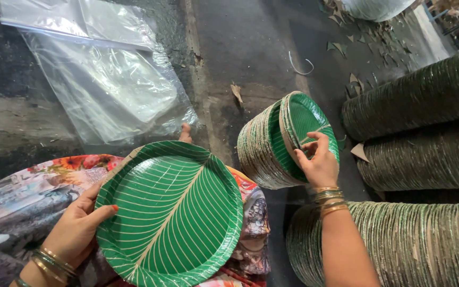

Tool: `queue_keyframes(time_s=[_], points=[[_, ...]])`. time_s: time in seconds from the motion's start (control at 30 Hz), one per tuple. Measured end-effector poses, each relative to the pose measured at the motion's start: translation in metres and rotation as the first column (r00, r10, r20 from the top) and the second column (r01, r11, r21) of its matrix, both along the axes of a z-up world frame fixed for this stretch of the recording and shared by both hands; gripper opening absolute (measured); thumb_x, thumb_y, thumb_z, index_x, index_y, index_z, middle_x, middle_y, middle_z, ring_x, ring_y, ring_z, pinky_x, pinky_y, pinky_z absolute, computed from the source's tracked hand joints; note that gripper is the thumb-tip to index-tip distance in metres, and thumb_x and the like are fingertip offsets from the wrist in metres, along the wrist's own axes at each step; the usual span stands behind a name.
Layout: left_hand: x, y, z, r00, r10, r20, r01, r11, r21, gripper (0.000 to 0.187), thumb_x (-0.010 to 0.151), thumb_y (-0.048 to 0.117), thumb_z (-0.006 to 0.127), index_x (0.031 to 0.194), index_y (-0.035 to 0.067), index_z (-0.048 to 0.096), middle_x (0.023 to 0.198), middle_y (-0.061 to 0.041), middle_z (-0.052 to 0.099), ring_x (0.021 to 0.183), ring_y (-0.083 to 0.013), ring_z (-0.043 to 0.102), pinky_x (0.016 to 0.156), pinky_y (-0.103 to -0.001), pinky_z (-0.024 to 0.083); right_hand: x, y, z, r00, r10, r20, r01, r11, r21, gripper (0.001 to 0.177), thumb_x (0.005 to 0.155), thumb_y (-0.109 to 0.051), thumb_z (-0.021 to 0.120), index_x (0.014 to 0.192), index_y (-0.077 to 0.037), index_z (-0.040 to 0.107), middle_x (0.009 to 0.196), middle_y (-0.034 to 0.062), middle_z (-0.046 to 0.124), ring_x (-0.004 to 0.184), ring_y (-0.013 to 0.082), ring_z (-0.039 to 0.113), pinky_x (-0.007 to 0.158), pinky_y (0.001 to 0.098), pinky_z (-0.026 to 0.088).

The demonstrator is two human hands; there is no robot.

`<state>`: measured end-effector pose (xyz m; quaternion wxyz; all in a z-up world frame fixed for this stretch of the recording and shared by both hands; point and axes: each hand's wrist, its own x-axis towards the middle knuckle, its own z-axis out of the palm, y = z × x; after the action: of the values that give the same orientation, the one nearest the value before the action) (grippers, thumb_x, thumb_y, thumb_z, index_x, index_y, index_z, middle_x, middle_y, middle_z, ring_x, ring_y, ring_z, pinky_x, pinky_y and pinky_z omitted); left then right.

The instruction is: The person stacks green patterned paper plates and places them inside clear plastic bags by hand.

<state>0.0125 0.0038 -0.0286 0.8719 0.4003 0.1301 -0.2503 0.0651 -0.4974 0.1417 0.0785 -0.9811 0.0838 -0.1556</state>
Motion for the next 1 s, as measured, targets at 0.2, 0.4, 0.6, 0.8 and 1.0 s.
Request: queue_keyframes(time_s=[0.2, 0.4, 0.6, 0.8, 1.0], points=[[0.0, 0.001, -0.002, 1.0, -0.005, -0.001, 0.005, 1.0, -0.006, 0.061, 0.089, -0.005, 0.056, 0.149, 0.006, 0.054, 0.116, -0.011, 0.072, 0.091, -0.0182, 0.069, 0.08, -0.035, 0.057, -0.001, 0.003, 0.013, 0.998, -0.033, 0.044, 0.032, 0.999, 0.031, 0.05, 0.086, -0.026, 0.079, 0.128, -0.016, 0.053, 0.095, 0.0001, 0.076, 0.068, 0.0205, 0.07, 0.061, 0.0365, 0.053], [0.0, 0.001, 0.006, 1.0, -0.005, -0.025, 0.005, 1.0, 0.009, 0.064, 0.087, -0.006, 0.056, 0.15, 0.007, 0.054, 0.117, -0.01, 0.072, 0.092, -0.0172, 0.069, 0.08, -0.034, 0.056, -0.002, 0.004, 0.02, 0.997, -0.048, 0.053, 0.046, 0.998, 0.041, 0.048, 0.087, -0.025, 0.078, 0.127, -0.015, 0.053, 0.096, 0.0, 0.076, 0.07, 0.0195, 0.071, 0.063, 0.0354, 0.053], [0.001, 0.001, 0.006, 0.998, -0.008, -0.056, 0.011, 0.999, 0.043, 0.064, 0.088, -0.005, 0.055, 0.15, 0.009, 0.054, 0.116, -0.01, 0.073, 0.091, -0.0175, 0.069, 0.079, -0.035, 0.057, -0.002, 0.004, 0.02, 0.995, -0.032, 0.092, 0.028, 0.998, 0.052, 0.046, 0.088, -0.023, 0.078, 0.126, -0.014, 0.053, 0.095, 0.0005, 0.076, 0.072, 0.0192, 0.072, 0.065, 0.0349, 0.054], [0.0, 0.0, 0.006, 0.999, -0.001, -0.04, 0.003, 0.999, 0.045, 0.063, 0.088, -0.005, 0.056, 0.15, 0.007, 0.055, 0.114, -0.009, 0.073, 0.089, -0.0168, 0.069, 0.078, -0.034, 0.057, -0.006, 0.015, 0.024, 0.98, 0.092, 0.178, -0.077, 0.993, -0.09, 0.029, 0.09, -0.015, 0.074, 0.117, -0.016, 0.062, 0.102, 0.0009, 0.072, 0.081, 0.0206, 0.07, 0.068, 0.0357, 0.054], [-0.001, 0.0, 0.004, 0.999, 0.004, -0.035, -0.003, 1.0, 0.029, 0.064, 0.088, -0.005, 0.056, 0.151, 0.008, 0.054, 0.115, -0.009, 0.072, 0.089, -0.0164, 0.069, 0.079, -0.034, 0.057, -0.008, 0.017, 0.028, 0.984, 0.107, 0.143, -0.085, 0.985, -0.15, 0.028, 0.085, -0.002, 0.066, 0.104, -0.021, 0.077, 0.106, -0.0006, 0.064, 0.076, 0.0176, 0.066, 0.067, 0.0323, 0.054]])
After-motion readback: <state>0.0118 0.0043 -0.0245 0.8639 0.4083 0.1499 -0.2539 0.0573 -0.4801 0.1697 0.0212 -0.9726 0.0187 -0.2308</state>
